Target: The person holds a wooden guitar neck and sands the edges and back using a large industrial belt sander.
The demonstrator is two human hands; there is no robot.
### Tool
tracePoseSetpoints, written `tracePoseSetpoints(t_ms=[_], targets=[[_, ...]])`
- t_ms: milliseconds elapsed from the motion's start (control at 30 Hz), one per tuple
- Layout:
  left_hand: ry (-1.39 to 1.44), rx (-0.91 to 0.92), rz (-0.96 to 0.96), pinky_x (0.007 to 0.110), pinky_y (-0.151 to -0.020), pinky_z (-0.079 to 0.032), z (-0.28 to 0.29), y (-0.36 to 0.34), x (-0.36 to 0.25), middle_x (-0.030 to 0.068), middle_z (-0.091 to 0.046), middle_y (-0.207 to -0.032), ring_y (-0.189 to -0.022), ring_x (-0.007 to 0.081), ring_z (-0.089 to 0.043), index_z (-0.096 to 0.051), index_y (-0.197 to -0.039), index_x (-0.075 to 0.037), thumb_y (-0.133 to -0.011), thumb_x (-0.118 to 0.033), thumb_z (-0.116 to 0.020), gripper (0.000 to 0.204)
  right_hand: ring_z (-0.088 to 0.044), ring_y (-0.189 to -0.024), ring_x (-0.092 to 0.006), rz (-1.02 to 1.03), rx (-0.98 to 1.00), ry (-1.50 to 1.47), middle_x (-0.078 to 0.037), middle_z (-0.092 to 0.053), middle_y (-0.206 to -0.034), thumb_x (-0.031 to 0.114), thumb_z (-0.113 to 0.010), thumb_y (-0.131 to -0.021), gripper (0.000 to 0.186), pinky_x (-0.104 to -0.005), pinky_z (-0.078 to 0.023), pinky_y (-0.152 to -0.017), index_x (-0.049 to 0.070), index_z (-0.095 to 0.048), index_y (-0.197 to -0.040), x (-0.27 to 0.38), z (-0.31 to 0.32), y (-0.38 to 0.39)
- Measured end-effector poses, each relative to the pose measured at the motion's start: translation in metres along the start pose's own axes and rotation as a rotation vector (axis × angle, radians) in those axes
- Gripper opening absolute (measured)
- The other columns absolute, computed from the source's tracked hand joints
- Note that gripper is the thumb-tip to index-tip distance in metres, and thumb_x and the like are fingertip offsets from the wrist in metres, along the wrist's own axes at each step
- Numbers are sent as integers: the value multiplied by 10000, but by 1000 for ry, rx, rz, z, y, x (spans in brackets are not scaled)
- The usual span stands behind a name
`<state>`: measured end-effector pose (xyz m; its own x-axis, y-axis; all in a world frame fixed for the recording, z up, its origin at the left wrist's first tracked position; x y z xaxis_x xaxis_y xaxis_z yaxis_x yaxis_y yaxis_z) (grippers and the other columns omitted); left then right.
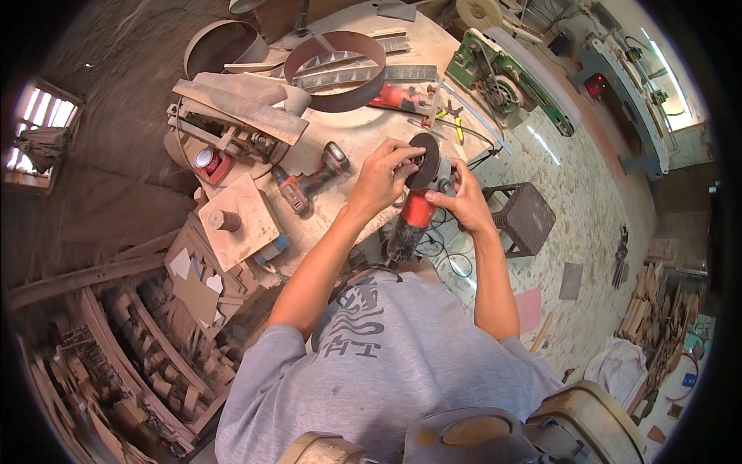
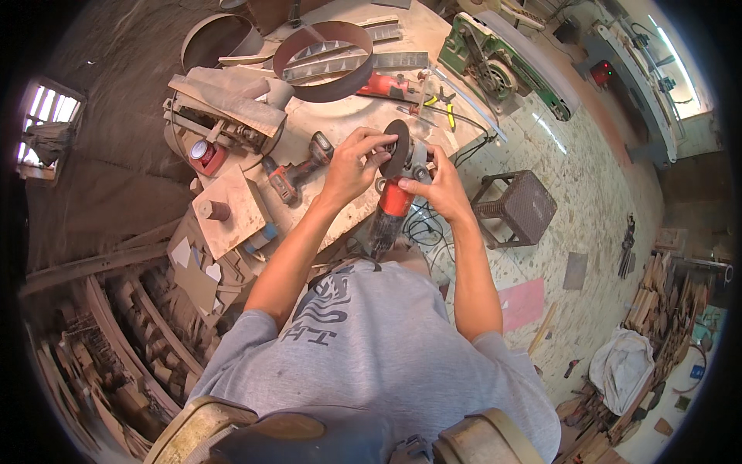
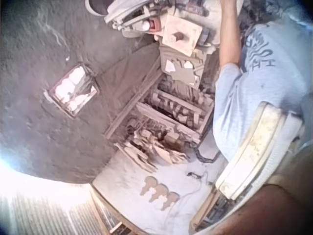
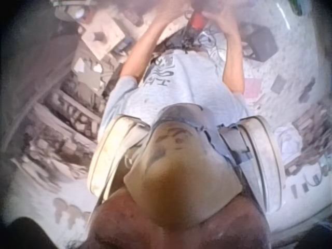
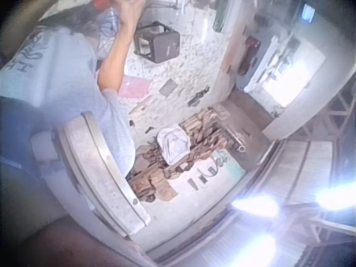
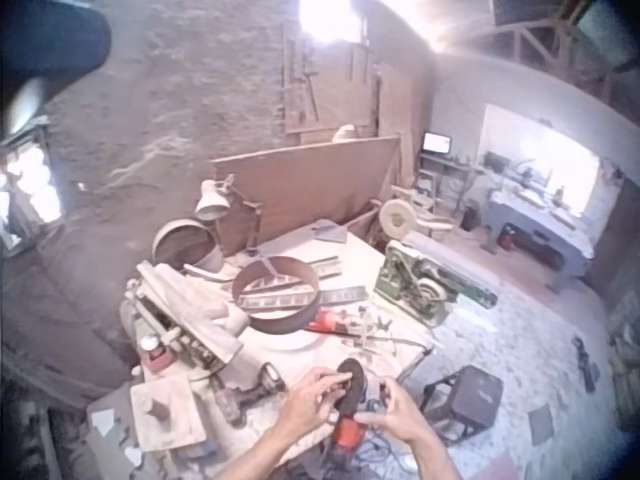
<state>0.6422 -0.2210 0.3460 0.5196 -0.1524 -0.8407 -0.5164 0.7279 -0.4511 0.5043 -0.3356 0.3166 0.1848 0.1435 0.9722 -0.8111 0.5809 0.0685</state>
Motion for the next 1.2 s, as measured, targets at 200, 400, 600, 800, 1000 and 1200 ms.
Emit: tracePoseSetpoints(t_ms=[200, 400, 600, 800, 1000, 1200], targets=[[-162, -68, 76, 331, -665, -498, 5, 1, 7, 116, -658, -885, -760, 230, -644, -697, -1058, -25, -868, -145, -704, 224, -554, -1133, -208, -63, 68, -83, -104, -580, -1200, 168, -881, -680, 748, -339, -409, -1021, 4, -475, -1287, -7, -2, 1], [-167, 43, 48, 332, -647, -493, -6, 8, 15, 107, -650, -921, -741, 225, -635, -694, -1090, -36, -857, -143, -715, 257, -559, -1123, -200, -54, 74, -90, -104, -584, -1203, 164, -881, -688, 750, -333, -423, -998, 8, -469, -1294, -7, 2, 1], [-10, -43, 41, 322, -639, -500, 1, 2, -10, 109, -648, -931, -714, 218, -641, -692, -1105, -42, -865, -147, -715, 263, -583, -995, -174, -5, 9, -102, -73, -625, -1097, 134, -868, -664, 690, -326, -452, -928, 18, -520, -1248, -11, 8, 2], [-214, 12, 40, 311, -652, -516, -9, -3, 9, 112, -644, -958, -757, 190, -652, -669, -1162, -43, -859, -82, -707, 307, -586, -1045, -185, 6, 16, -88, -91, -628, -1133, 159, -879, -662, 710, -337, -448, -945, 22, -516, -1257, -8, 5, 3], [35, 66, 9, 363, -694, -511, -13, 3, -2, 162, -632, -926, -768, 282, -648, -659, -1097, -15, -880, -160, -691, 263, -557, -1115, -197, -34, 47, -83, -95, -586, -1187, 170, -889, -677, 755, -342, -414, -1004, 15, -472, -1287, -13, 6, 1], [-205, 149, 88, 350, -722, -512, -16, -7, 9, 149, -636, -911, -766, 257, -637, -656, -1130, -13, -874, -84, -691, 268, -555, -1127, -202, -47, 40, -60, -102, -582, -1200, 147, -877, -683, 753, -340, -418, -1004, 15, -464, -1299, -14, 8, 4]])
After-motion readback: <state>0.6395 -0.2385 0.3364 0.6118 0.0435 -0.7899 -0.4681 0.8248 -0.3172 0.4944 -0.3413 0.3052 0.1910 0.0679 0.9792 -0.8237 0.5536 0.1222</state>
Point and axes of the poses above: each hand's wrist, its own y-axis away from the middle knuckle, its own z-axis out of the back of the hand, x = y × z, the point moved 8 cm from there along -y, towards the middle knuckle
